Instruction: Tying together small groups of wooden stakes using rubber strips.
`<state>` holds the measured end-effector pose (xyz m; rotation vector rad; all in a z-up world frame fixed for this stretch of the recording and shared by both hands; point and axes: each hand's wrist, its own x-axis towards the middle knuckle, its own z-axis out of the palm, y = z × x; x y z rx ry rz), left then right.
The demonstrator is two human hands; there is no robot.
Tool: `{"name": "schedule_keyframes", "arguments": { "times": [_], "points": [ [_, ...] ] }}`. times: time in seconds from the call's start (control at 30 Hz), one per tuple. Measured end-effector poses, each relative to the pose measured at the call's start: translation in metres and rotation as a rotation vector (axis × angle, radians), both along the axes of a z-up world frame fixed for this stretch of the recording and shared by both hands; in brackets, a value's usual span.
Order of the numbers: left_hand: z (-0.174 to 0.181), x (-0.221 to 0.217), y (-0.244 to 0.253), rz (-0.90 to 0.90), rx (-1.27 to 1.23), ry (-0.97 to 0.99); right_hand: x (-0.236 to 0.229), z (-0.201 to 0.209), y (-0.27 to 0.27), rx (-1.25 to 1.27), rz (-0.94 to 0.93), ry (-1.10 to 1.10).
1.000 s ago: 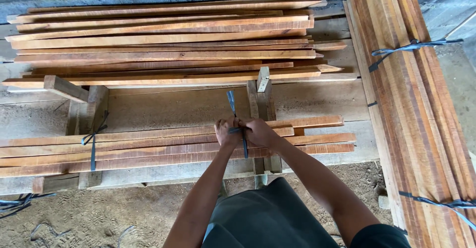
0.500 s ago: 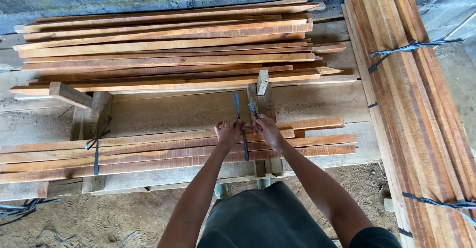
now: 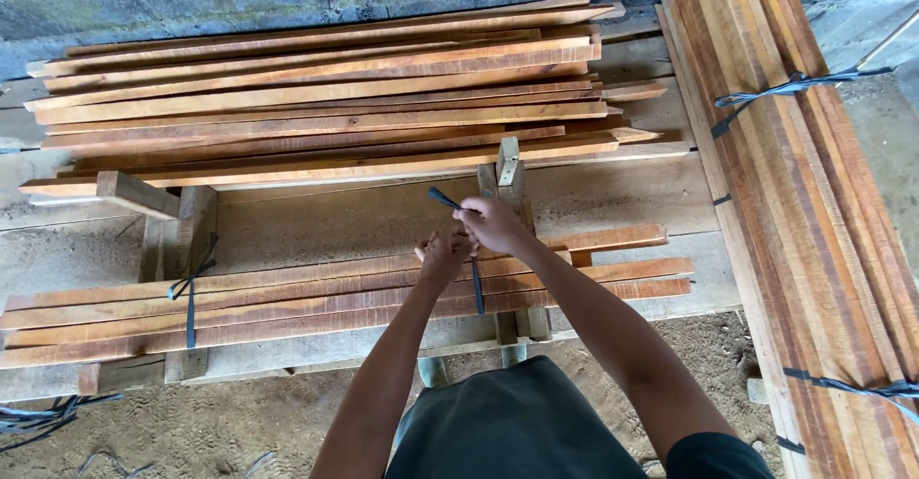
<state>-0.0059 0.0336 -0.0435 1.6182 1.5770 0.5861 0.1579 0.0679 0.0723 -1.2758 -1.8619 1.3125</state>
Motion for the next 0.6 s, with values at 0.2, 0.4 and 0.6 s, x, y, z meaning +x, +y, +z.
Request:
{"name": "schedule_keyframes", "arguments": {
  "times": [0.2,0.4,0.6],
  "points": [
    [0.004,0.003,-0.004,0.003,0.018,0.072,-0.029,-0.023,0.030,-0.044,0.001,0.040],
    [-0.007,0.004,-0.004,0.026,-0.002,0.050,-0.008,-0.044,0.019,0.046,-0.047,-0.219],
    [-0.025,0.004,0.007,0.056,-0.075,0.151,0.016,-0.054,-0.024,0.491,0.024,-0.231]
  ]
}}
